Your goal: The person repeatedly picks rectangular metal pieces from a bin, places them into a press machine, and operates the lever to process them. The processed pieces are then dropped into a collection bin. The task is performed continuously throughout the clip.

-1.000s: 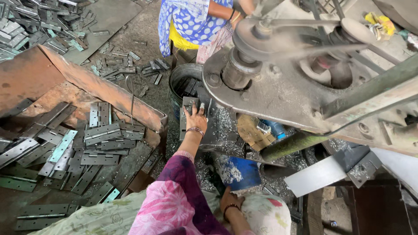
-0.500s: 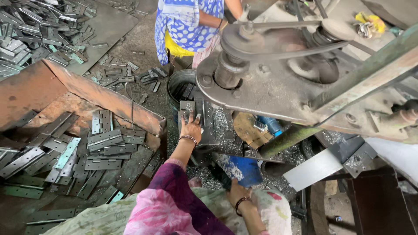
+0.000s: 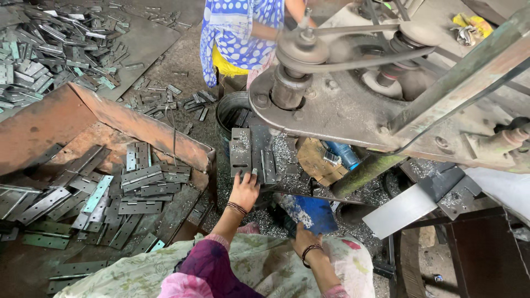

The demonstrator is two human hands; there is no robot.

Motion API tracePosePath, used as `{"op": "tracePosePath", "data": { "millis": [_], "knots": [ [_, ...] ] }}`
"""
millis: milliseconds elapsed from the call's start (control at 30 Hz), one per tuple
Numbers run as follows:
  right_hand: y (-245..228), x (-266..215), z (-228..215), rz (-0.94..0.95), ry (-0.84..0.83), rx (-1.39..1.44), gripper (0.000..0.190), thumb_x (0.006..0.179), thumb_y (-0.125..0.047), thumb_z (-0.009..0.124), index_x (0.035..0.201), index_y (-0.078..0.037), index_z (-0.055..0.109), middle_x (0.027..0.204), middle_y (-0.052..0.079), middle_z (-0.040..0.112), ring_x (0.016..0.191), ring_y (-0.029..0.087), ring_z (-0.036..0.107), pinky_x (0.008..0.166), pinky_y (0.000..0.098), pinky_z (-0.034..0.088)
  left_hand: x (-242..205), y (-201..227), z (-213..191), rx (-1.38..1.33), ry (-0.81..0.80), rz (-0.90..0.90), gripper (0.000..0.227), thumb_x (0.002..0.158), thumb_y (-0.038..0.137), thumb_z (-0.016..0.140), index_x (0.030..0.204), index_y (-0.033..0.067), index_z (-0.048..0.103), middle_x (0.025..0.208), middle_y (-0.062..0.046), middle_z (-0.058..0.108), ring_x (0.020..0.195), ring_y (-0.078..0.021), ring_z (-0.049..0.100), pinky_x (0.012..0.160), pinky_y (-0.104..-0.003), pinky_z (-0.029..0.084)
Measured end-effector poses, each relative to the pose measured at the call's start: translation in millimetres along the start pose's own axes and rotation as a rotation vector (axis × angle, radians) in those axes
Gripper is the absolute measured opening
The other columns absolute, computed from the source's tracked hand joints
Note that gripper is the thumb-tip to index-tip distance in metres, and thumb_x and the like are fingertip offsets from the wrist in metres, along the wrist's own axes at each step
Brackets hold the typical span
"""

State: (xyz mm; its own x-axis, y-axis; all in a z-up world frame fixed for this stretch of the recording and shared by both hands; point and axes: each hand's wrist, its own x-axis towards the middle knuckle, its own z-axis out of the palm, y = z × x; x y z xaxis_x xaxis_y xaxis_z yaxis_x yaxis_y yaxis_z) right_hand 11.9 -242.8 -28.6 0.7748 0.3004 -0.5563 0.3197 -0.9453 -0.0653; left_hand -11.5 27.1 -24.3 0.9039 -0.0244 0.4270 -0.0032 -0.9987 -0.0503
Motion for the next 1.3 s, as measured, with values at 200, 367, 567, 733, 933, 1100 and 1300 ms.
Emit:
{"op": "tracePosePath", "data": {
  "millis": [200,367,567,733,933,1100,1300],
  "knots": [
    [6,36,-9,-0.135,0.337,0.148,0.059,0.094,-0.047,0.064,0.137,-0.011,0.046,0.128,0.019,0.066,0.122,0.039,0.062,0.108,0.0645,0.037,23,-7,-30,-0.148,0.237,-0.241,0.011,0.079,0.012,0.067,0.082,0.0045,0.074,0.124,-0.012,0.073,0.111,-0.0301,0.061,0.101,-0.050,0.045],
    [-8,93,-33,-0.398,0.613,0.797,0.053,0.089,-0.034,0.074,0.131,-0.006,0.059,0.116,0.017,0.072,0.108,0.032,0.069,0.094,0.0481,0.056,24,-2,-9,-0.843,0.209,-0.807,0.011,0.083,0.004,0.074,0.090,-0.0040,0.072,0.090,-0.019,0.074,0.083,-0.0297,0.072,0.077,-0.037,0.053],
    [-19,106,-72,-0.517,0.649,1.537,0.038,0.086,-0.017,0.079,0.117,0.001,0.064,0.098,0.008,0.072,0.087,0.019,0.069,0.080,0.0387,0.059,43,-15,13,-1.594,0.210,-0.784,0.020,0.085,0.009,0.073,0.104,0.0046,0.077,0.099,-0.011,0.079,0.091,-0.0239,0.074,0.081,-0.028,0.053],
    [-40,100,-71,-0.464,1.018,0.244,0.039,0.081,-0.010,0.076,0.116,-0.002,0.061,0.109,0.020,0.066,0.099,0.038,0.067,0.084,0.0460,0.057,48,-32,-14,-0.257,-0.077,-0.654,0.029,0.080,0.021,0.075,0.106,0.0079,0.076,0.142,-0.009,0.059,0.129,-0.0339,0.049,0.101,-0.054,0.042],
    [-84,115,-39,-0.527,0.732,0.120,0.044,0.084,0.000,0.064,0.127,-0.011,0.058,0.131,0.015,0.058,0.120,0.038,0.061,0.095,0.0442,0.056,29,3,-27,-0.240,-0.253,-0.458,0.041,0.089,0.039,0.067,0.117,0.0103,0.073,0.153,-0.009,0.044,0.141,-0.0360,0.036,0.112,-0.063,0.030],
    [-73,76,-38,-0.477,0.623,0.209,0.062,0.080,-0.011,0.069,0.140,-0.011,0.052,0.148,0.017,0.048,0.121,0.040,0.056,0.094,0.0478,0.053,26,16,-19,-0.170,-0.365,-0.366,0.037,0.098,0.033,0.052,0.120,0.0135,0.072,0.157,-0.007,0.041,0.150,-0.0354,0.027,0.119,-0.073,0.013],
    [-10,3,-13,-0.092,0.071,-0.045,0.048,0.095,-0.033,0.065,0.132,-0.009,0.048,0.127,0.017,0.067,0.125,0.036,0.061,0.103,0.0488,0.051,46,6,-24,-0.084,-0.560,-0.323,0.035,0.097,0.021,0.047,0.118,0.0125,0.073,0.159,-0.005,0.039,0.152,-0.0342,0.022,0.118,-0.074,0.006]
  ]
}}
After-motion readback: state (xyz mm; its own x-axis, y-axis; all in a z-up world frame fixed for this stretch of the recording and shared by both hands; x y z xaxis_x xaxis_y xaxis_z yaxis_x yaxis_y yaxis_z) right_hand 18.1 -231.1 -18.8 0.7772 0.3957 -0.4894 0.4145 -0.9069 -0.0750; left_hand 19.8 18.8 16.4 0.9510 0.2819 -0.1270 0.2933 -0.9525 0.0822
